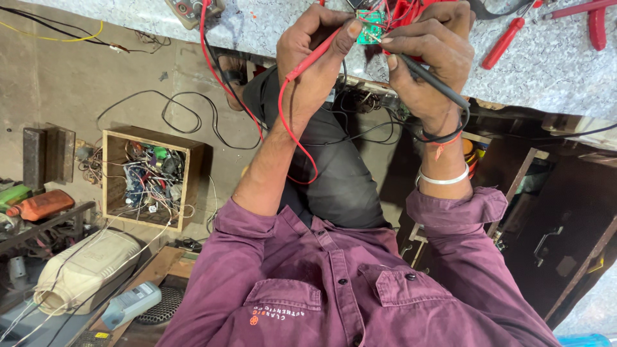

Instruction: The person holds a small green circuit board, uses a soldering iron to reflow solder on several points, then uses a multimeter with red and black probes to test continuity on the board. The person repeats soldering and testing steps on different areas of the same board.

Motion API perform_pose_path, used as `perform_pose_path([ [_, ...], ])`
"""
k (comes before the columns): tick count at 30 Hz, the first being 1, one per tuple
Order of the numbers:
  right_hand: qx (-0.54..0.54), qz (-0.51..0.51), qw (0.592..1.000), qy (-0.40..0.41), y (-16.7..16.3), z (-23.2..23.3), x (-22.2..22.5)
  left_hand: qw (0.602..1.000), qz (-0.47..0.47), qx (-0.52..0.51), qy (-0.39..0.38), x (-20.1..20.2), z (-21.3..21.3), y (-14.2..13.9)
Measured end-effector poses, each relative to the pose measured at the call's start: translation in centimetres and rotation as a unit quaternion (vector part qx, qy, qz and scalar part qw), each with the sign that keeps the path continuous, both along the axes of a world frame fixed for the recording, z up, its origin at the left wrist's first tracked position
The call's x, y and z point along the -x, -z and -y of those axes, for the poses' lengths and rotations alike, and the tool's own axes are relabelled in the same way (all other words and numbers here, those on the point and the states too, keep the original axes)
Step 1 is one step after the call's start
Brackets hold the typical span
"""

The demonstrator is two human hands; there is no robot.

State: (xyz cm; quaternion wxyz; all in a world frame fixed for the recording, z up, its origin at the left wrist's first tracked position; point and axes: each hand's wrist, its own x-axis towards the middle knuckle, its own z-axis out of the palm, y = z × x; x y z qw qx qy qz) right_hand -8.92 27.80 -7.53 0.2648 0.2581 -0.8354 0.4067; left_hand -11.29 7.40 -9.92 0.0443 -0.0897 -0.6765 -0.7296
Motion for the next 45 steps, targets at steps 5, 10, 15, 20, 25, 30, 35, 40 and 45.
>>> perform_pose_path([
  [5,-0.001,-0.006,1.000,0.000,0.0,0.0,0.1,1.000,-0.003,0.012,-0.005,0.0,0.0,0.0],
  [10,0.001,-0.001,1.000,0.000,0.1,0.0,0.0,1.000,-0.005,0.015,-0.007,0.0,-0.1,0.1],
  [15,0.001,-0.002,1.000,0.002,0.0,0.1,0.1,1.000,0.000,0.005,-0.001,0.1,0.0,0.0],
  [20,0.000,-0.001,1.000,0.003,-0.2,0.1,0.2,1.000,-0.007,0.008,-0.005,0.2,0.0,-0.1],
  [25,-0.003,-0.006,1.000,0.002,-0.3,0.1,0.3,1.000,-0.005,0.007,0.001,0.2,0.1,-0.3],
  [30,0.021,0.009,1.000,-0.001,-0.3,0.2,0.2,1.000,-0.008,-0.007,0.003,0.2,0.2,-0.3],
  [35,0.110,-0.002,0.993,0.050,0.0,0.1,-0.3,1.000,-0.011,-0.008,0.001,-0.1,-0.1,-0.2],
  [40,0.083,-0.019,0.994,0.062,0.6,-0.1,-0.6,1.000,-0.005,0.005,-0.004,-0.3,0.0,-0.1],
  [45,0.091,-0.025,0.993,0.078,1.0,0.0,-0.5,1.000,-0.005,-0.007,-0.003,-0.1,0.0,0.0],
])
